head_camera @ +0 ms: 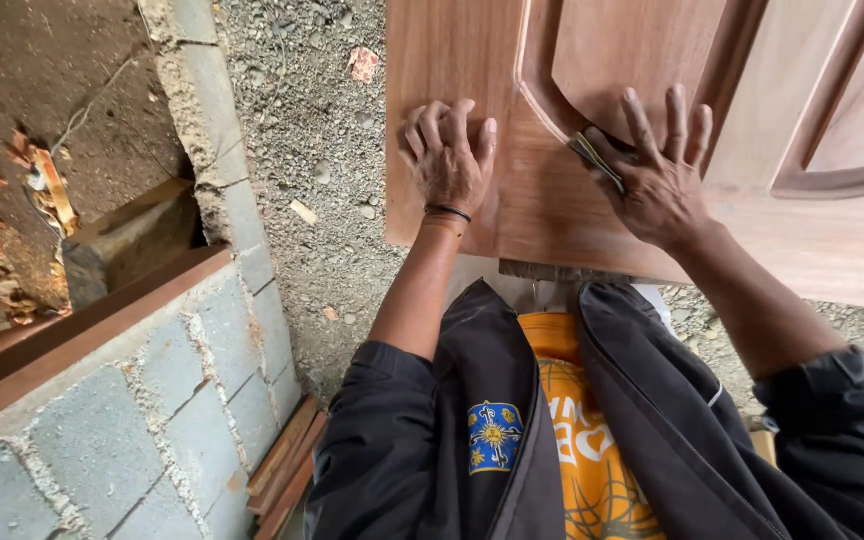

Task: The person sands a large wooden door with a sanding block, moving across the flat panels and along the curved edges. The person repositions the door to access different sections while continuing to sand the surface.

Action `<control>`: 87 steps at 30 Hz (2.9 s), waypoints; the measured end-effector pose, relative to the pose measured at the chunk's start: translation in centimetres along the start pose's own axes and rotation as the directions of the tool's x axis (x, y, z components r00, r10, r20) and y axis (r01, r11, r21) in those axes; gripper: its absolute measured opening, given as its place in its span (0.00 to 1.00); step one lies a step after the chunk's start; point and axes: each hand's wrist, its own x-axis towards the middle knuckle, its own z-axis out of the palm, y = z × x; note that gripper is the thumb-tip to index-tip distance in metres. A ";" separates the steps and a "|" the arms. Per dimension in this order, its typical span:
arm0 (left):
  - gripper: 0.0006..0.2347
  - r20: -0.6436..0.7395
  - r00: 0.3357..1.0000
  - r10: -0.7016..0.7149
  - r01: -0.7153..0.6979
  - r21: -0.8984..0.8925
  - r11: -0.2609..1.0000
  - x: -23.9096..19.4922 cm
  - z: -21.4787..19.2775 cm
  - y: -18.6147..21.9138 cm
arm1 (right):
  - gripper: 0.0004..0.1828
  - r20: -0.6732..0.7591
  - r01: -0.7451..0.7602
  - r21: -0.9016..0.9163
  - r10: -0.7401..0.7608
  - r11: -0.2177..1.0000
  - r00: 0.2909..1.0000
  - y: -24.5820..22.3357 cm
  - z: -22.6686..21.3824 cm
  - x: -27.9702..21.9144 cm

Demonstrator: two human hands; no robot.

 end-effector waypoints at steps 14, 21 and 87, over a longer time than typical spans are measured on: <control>0.11 -0.015 1.000 0.018 -0.018 0.006 1.000 0.3 -0.1 0.0 | 0.25 0.033 -0.125 0.090 0.123 0.988 0.992 -2.5 0.4 2.2; 0.11 0.007 0.999 0.042 -0.042 0.034 0.999 -0.3 -0.1 -0.1 | 0.21 -0.064 -0.092 0.136 0.101 0.986 0.993 -3.5 0.1 4.5; 0.11 -0.010 0.998 0.069 -0.069 -0.017 0.997 0.0 -0.2 0.0 | 0.31 0.119 -0.022 0.150 0.004 0.988 0.993 -1.6 -1.9 4.0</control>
